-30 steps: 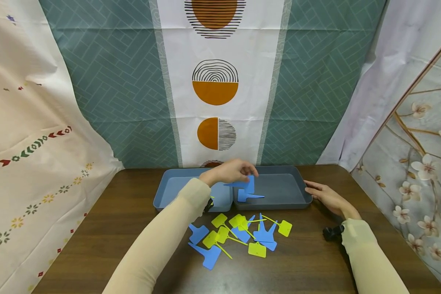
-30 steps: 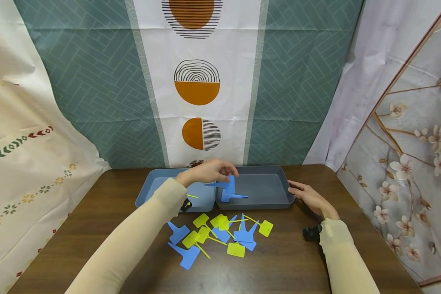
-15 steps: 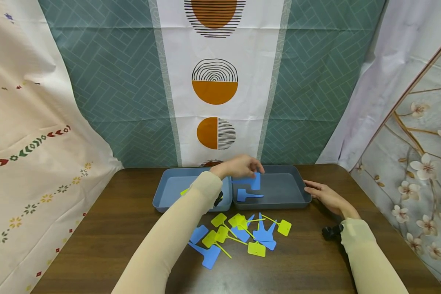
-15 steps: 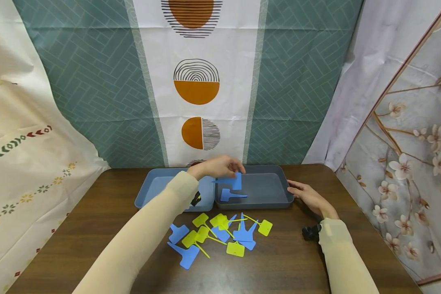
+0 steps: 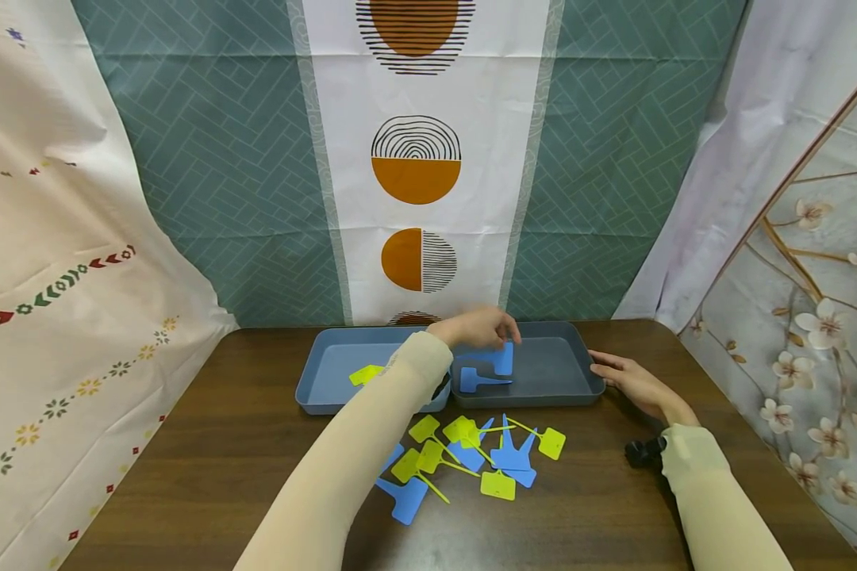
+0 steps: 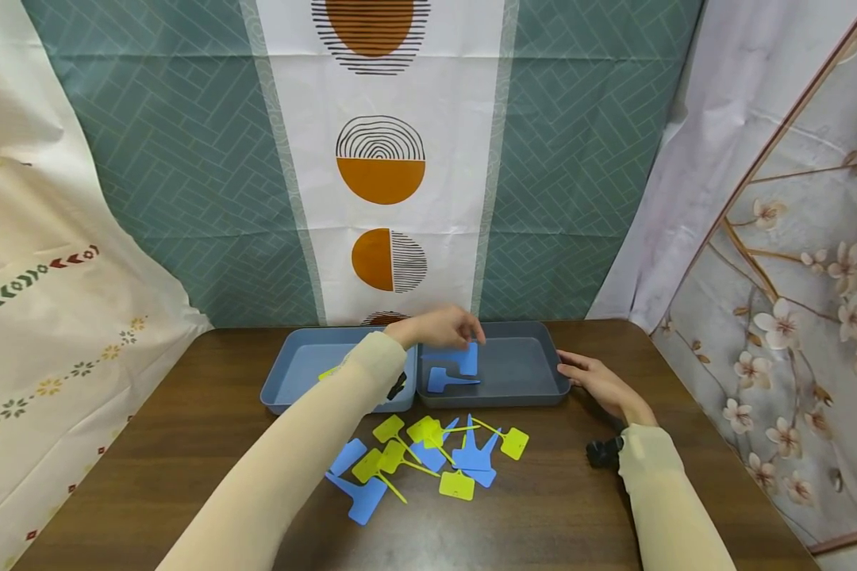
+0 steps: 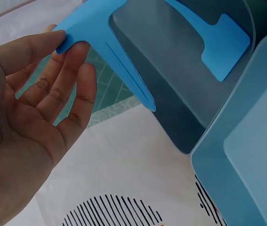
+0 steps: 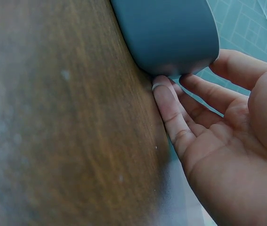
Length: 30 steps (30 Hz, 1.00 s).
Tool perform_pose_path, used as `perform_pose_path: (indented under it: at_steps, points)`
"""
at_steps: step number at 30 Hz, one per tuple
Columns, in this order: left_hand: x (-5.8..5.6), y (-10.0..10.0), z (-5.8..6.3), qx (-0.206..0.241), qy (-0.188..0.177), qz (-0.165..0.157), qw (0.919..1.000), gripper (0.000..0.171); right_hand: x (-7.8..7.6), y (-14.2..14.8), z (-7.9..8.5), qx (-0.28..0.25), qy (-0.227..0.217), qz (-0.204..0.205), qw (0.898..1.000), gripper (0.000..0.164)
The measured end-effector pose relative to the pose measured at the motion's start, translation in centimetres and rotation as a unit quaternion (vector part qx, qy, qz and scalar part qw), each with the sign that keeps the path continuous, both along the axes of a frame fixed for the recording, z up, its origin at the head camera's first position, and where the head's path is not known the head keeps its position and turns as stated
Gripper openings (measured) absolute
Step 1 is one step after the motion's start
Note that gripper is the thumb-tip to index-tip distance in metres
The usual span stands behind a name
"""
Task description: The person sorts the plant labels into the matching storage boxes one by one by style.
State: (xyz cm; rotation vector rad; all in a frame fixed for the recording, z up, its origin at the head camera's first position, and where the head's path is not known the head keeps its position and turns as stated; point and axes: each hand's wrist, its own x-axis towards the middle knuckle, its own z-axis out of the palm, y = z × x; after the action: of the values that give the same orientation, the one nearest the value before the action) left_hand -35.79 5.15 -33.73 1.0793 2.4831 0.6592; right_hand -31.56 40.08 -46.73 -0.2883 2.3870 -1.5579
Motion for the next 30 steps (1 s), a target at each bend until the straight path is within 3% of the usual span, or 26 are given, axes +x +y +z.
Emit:
perform_pose_path:
  at_steps: [12,22,30]
  points:
    - [0.6,1.8,-1.1,-0.019,-0.014,-0.016,0.9996,0.029,-0.1,0.1,-0.1,-0.002,-0.002,0.005,1.0,0.07]
    - [0.8,2.8,-1.4,-0.041,0.007,-0.014,0.999,0.027,-0.3,0.2,-0.3,0.005,0.0,0.001,1.0,0.069]
    - [0.6,3.1,-1.9,-0.053,0.002,-0.018,0.9984,0.029,-0.3,0.1,-0.2,0.017,0.0,-0.004,1.0,0.068]
